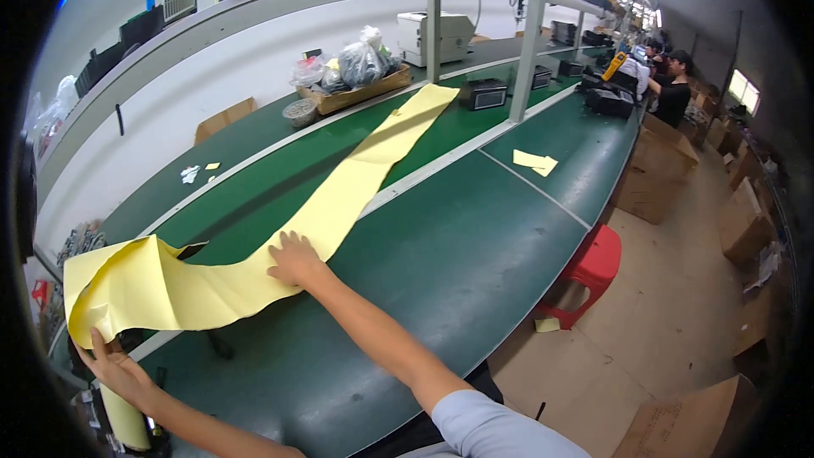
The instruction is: Applying yellow adhesive strips to black plastic components on an assembly line.
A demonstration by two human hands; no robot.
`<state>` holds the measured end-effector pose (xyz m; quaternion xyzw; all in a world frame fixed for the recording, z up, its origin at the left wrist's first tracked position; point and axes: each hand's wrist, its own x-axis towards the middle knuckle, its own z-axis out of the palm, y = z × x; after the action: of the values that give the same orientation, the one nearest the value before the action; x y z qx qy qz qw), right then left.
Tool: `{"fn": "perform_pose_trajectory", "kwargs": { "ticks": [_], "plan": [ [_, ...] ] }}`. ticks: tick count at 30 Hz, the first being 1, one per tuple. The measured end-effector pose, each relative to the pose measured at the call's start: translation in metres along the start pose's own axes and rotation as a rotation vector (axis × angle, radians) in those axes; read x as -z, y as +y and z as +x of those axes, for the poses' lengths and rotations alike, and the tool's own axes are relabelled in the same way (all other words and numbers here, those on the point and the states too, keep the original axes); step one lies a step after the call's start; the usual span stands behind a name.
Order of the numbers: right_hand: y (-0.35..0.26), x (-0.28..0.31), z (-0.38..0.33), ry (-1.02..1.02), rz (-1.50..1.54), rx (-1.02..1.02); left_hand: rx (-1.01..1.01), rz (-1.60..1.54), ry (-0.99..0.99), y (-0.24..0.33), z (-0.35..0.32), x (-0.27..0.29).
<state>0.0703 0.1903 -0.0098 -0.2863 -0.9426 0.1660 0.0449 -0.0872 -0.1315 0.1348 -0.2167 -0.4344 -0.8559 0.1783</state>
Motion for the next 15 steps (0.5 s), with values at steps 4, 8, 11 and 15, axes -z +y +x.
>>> {"fn": "perform_pose_trajectory", "kwargs": {
  "ticks": [4,8,11,15],
  "plan": [
    [0.008,-0.030,0.001,-0.003,-0.079,-0.011,-0.037,0.037,0.085,0.028,-0.011,0.010],
    [0.023,-0.020,-0.010,-0.105,-0.103,-0.050,-0.035,0.218,0.236,0.045,-0.023,0.026],
    [0.039,-0.020,-0.013,-0.102,-0.102,-0.035,-0.079,0.448,0.160,0.040,-0.012,0.085],
    [0.039,-0.018,-0.008,-0.112,-0.063,0.020,-0.088,0.972,0.429,0.045,-0.037,0.179]
  ]
}}
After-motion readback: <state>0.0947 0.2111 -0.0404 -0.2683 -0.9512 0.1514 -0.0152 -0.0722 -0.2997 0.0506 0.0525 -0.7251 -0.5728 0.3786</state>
